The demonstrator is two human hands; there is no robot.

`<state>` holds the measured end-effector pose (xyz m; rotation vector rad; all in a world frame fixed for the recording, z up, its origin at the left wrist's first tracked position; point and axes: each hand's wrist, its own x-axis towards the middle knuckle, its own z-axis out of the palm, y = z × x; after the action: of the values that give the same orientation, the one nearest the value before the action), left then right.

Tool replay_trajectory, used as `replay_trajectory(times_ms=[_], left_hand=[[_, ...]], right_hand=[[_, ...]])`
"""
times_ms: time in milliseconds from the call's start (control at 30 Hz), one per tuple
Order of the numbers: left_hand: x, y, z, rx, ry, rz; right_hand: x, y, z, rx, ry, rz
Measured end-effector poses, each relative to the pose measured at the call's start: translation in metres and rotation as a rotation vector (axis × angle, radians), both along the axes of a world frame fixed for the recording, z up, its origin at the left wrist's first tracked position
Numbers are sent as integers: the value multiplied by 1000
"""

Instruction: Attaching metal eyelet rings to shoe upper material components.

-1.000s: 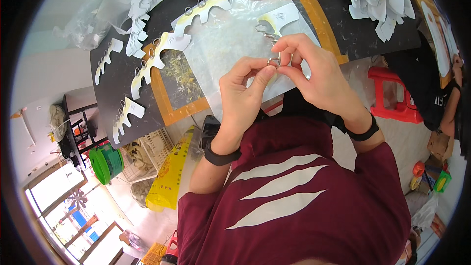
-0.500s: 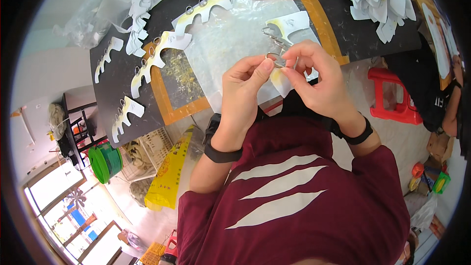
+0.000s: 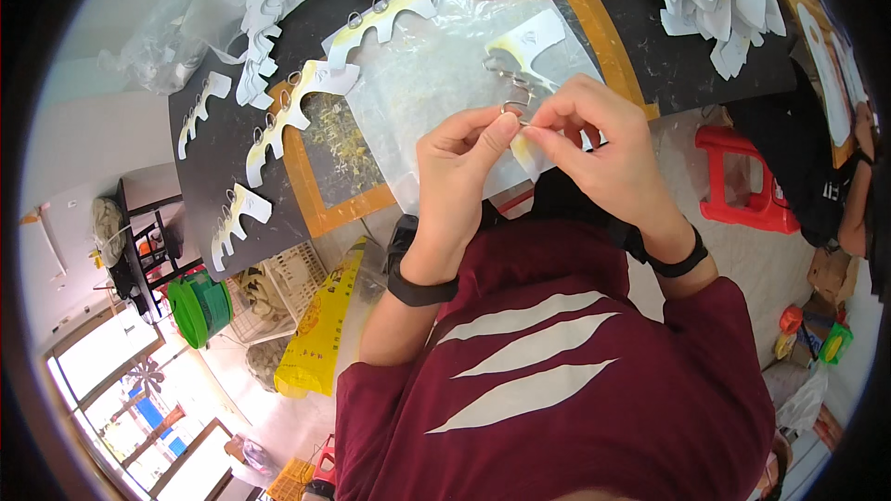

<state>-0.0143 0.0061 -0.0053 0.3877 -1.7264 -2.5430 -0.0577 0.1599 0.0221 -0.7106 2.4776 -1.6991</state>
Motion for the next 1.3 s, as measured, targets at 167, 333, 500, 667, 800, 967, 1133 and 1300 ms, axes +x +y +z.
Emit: replay_trajectory(times_ms=[167,333,500,667,800,967,1133,1300], left_hand=[[-5,0,0,96,-79,-35],[-8,1,7,100,-111,-50],[-9,-5,8,253,-259,-160],[-9,-7,12,273,-273,-184],[-9,-8,12,232,-265,-191],[-11,-12,20,227,-257,-177],[-8,-10,24,154,-203,-162],[-7,-9,25,-34,-67,-185]], right_hand=[[4,0,-4,27,237,-59],[11,-3,-7,45,292,-101],[12,-1,-16,107,476,-96],[9,4,-14,238,716,-43],[7,3,-17,257,774,-46],[7,4,-22,246,820,-23],[9,2,-22,237,818,-45],[10,1,-22,245,821,-35]])
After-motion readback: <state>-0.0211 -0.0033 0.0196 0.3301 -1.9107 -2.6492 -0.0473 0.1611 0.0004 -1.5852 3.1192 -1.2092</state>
